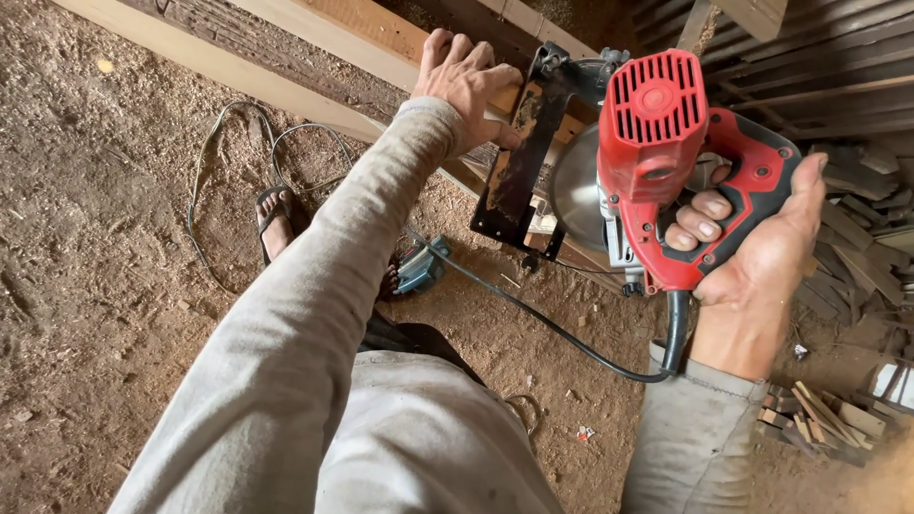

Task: Cutting wooden planks to size using a handheld circular saw in a workshop environment.

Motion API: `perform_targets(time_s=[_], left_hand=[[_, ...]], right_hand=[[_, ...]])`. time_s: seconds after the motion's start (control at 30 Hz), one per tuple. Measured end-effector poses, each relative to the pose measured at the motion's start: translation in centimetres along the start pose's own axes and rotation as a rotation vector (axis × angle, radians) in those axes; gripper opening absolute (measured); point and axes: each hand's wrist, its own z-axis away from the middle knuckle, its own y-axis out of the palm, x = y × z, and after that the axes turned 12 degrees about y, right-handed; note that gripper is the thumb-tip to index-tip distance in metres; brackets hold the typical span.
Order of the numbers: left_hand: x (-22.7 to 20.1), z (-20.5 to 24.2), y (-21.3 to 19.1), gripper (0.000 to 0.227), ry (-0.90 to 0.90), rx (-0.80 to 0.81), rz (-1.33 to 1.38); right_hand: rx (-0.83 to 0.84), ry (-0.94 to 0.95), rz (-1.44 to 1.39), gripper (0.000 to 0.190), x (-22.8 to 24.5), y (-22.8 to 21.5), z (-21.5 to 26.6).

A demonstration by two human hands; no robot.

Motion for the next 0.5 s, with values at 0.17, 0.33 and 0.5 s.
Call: perform_targets(time_s=[0.17,0.33,0.5], left_hand=[[-0.21,0.08,-0.17,0.085,-0.017,-0.001,0.006],[-0.13,0.06,-0.07,0.084,-0.003,-0.03,-0.007],[-0.08,0.04,0.1,0.081,-0.002,-0.041,0.003]], right_hand=[[-0.04,-0.004,0.046,0.067,0.13,0.45,0.1],[-0.024,0.001,0.026,0.063,0.22,0.04,-0.13],[-0.065,-0.013,0.021,0.062,0.24,0.61,-0.09]])
